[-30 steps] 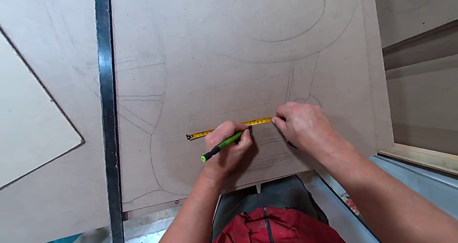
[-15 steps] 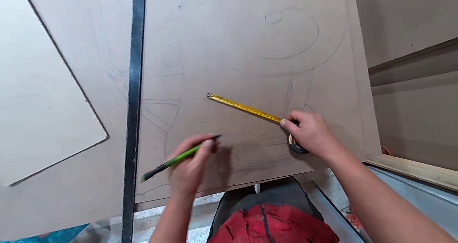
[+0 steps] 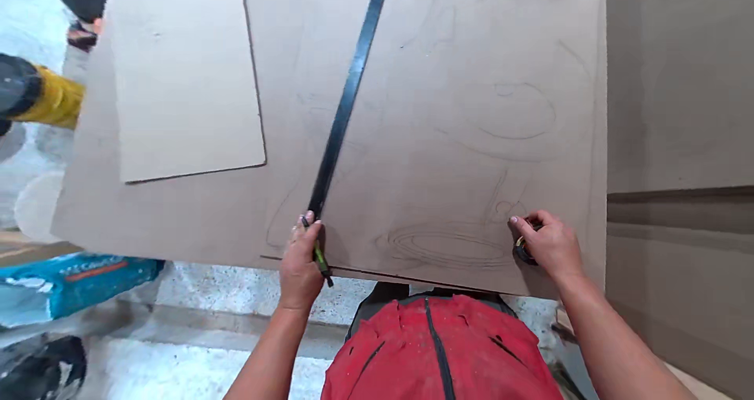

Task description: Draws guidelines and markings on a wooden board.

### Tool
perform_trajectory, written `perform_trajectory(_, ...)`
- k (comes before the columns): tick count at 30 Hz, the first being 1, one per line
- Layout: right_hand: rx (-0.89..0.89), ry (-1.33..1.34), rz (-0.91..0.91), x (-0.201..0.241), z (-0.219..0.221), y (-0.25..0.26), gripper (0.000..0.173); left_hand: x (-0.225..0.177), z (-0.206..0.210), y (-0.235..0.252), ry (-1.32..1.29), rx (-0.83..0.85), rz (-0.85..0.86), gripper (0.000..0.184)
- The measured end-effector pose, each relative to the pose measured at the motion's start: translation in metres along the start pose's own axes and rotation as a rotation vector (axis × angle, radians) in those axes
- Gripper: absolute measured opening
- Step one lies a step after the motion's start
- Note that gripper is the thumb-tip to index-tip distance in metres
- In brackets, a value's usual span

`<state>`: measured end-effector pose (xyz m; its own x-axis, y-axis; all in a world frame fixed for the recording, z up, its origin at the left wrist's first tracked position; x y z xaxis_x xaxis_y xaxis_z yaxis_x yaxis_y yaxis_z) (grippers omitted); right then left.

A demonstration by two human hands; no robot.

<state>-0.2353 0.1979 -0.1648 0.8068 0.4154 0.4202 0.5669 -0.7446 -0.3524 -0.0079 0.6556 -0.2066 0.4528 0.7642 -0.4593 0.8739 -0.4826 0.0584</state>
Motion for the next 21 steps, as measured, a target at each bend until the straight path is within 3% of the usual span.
perform_trajectory(7,0.004,-0.192,-0.347,0.039,-0.017,0.086,0.053,-0.073,0.039,-0.078,-0.019,0.014,0.013,0.052)
perform_trajectory(10,0.020,-0.221,-0.568,0.071,-0.015,0.115,0.058,-0.099,0.046,-0.111,-0.043,0.019,-0.023,0.046)
perform_trajectory(17,0.158,-0.216,-1.043,0.198,0.041,0.159,0.059,-0.117,0.019,-0.211,0.019,0.112,-0.354,0.036)
perform_trajectory(19,0.184,-0.231,-1.162,0.234,0.064,0.168,0.063,-0.112,0.011,-0.211,0.033,0.059,-0.405,0.033)
perform_trajectory(21,0.239,-0.282,-1.262,0.252,0.089,0.174,0.064,-0.115,0.009,-0.180,0.027,-0.020,-0.397,0.037)
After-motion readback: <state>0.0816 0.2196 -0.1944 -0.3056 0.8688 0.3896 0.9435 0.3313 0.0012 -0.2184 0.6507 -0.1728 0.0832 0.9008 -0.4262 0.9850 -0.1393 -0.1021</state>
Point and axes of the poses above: each hand's wrist, its own y-axis towards the middle knuckle, its own z-axis out of the palm, x = y × z, the point moved 4 cm from there along y, towards the middle knuckle, and after that the axes turned 5 degrees about y, right-handed, at the moved point
